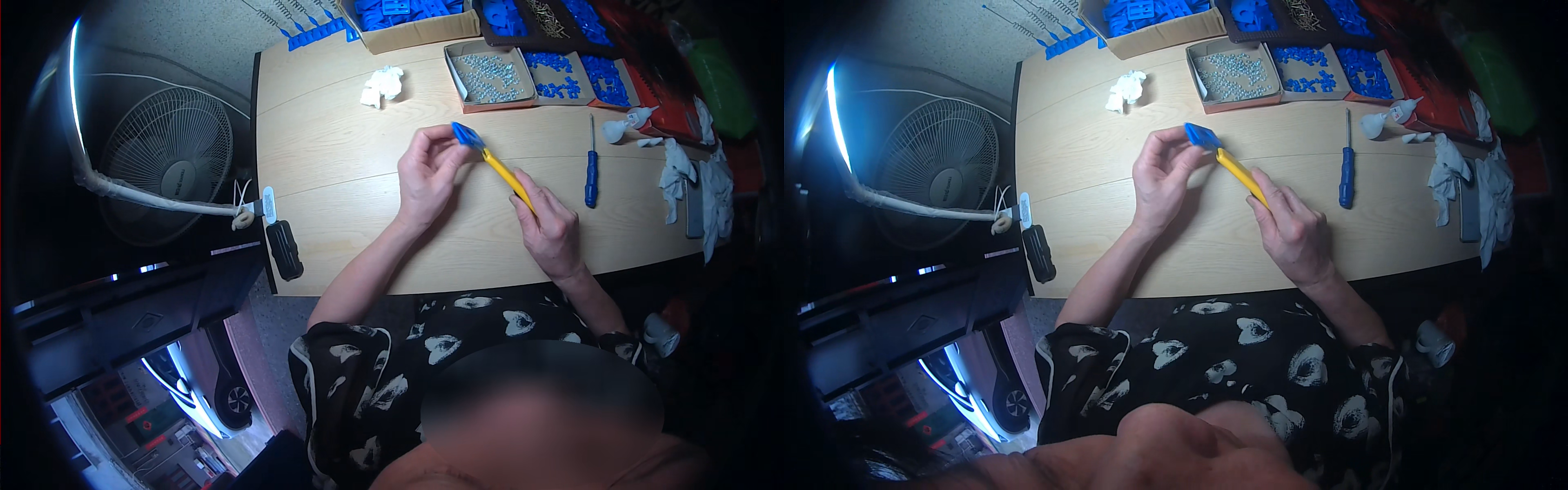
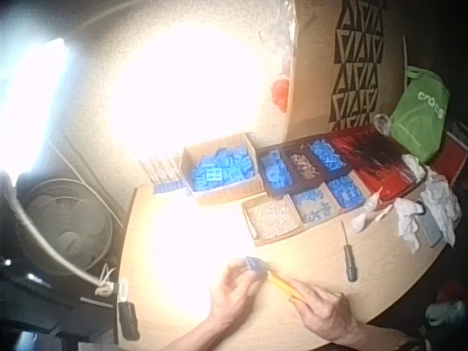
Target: The person assembles small electronic components by joining blue plastic housings and white plastic components with adhesive from a glue bottle.
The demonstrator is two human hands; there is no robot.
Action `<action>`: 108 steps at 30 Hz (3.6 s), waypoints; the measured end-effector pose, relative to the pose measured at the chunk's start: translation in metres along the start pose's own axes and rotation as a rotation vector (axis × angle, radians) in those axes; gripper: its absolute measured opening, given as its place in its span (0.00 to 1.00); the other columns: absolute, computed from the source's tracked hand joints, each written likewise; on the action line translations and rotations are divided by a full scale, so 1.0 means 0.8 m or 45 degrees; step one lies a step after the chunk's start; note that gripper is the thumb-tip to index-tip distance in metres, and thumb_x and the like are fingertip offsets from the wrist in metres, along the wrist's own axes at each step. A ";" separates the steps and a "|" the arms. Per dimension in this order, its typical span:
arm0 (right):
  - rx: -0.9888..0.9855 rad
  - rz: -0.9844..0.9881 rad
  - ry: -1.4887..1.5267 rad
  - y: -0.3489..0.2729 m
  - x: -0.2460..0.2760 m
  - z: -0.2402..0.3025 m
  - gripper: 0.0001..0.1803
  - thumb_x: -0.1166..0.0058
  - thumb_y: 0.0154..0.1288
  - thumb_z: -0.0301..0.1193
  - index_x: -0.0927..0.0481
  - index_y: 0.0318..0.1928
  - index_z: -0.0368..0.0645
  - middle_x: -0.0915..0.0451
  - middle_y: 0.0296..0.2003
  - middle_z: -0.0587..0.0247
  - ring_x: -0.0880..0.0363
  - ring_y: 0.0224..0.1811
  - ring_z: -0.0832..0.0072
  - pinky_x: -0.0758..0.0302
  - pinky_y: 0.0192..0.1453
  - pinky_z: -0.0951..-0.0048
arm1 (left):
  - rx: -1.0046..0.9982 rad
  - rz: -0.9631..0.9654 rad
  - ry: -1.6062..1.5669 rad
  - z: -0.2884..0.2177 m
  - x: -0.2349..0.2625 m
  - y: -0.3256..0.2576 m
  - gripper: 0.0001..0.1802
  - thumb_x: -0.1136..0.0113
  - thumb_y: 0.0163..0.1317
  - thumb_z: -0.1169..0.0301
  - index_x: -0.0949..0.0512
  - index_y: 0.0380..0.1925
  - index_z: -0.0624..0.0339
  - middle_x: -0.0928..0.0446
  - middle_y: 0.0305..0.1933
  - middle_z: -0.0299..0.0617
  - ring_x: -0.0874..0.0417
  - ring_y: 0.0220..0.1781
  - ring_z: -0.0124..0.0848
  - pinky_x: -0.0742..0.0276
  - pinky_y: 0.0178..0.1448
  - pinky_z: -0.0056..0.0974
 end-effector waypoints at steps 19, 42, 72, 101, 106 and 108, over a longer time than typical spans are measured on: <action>-0.633 -0.037 0.265 -0.045 0.119 -0.153 0.13 0.48 0.70 0.28 0.23 0.48 0.29 0.26 0.39 0.59 0.26 0.41 0.76 0.27 0.47 0.75 | 0.536 -0.072 -0.341 -0.001 0.014 0.005 0.14 0.42 0.68 0.74 0.27 0.51 0.67 0.19 0.45 0.43 0.18 0.48 0.27 0.21 0.57 0.31; -0.018 -0.074 0.225 -0.021 0.026 -0.008 0.17 0.37 0.59 0.19 0.22 0.49 0.28 0.20 0.33 0.51 0.19 0.29 0.69 0.22 0.31 0.73 | 0.723 -0.099 -0.517 -0.005 0.008 -0.002 0.12 0.40 0.67 0.71 0.25 0.46 0.67 0.18 0.43 0.45 0.15 0.45 0.29 0.18 0.55 0.29; -0.563 -0.027 0.265 -0.018 0.014 -0.055 0.15 0.41 0.67 0.30 0.21 0.48 0.30 0.17 0.34 0.48 0.15 0.34 0.63 0.20 0.36 0.69 | 0.702 -0.015 -0.146 -0.003 0.020 0.001 0.15 0.40 0.65 0.78 0.25 0.50 0.73 0.17 0.41 0.49 0.15 0.41 0.28 0.17 0.50 0.28; -0.458 0.145 0.311 0.013 0.005 -0.073 0.16 0.54 0.70 0.25 0.22 0.55 0.35 0.21 0.44 0.51 0.23 0.51 0.62 0.29 0.60 0.64 | 0.783 0.200 -0.431 -0.014 0.046 0.001 0.16 0.44 0.69 0.70 0.27 0.53 0.68 0.22 0.53 0.54 0.21 0.60 0.43 0.27 0.70 0.47; -0.236 0.236 0.110 0.055 -0.033 -0.040 0.16 0.53 0.68 0.25 0.21 0.52 0.31 0.22 0.41 0.47 0.23 0.49 0.59 0.29 0.59 0.62 | 0.767 0.180 -0.441 -0.012 0.039 0.002 0.16 0.43 0.69 0.69 0.26 0.52 0.66 0.21 0.51 0.50 0.20 0.59 0.41 0.27 0.70 0.49; -0.305 0.256 0.149 0.060 -0.040 -0.041 0.15 0.53 0.67 0.25 0.20 0.50 0.32 0.21 0.41 0.46 0.23 0.49 0.58 0.28 0.59 0.60 | 0.763 0.174 -0.411 -0.014 0.036 0.003 0.15 0.43 0.69 0.70 0.26 0.52 0.66 0.21 0.51 0.49 0.20 0.58 0.39 0.26 0.69 0.48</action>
Point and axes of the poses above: each hand's wrist, its own y-axis towards the middle knuckle, its own x-axis out of the back of the hand, z = x × y, the point moved 4 cm from there along y, towards the middle knuckle
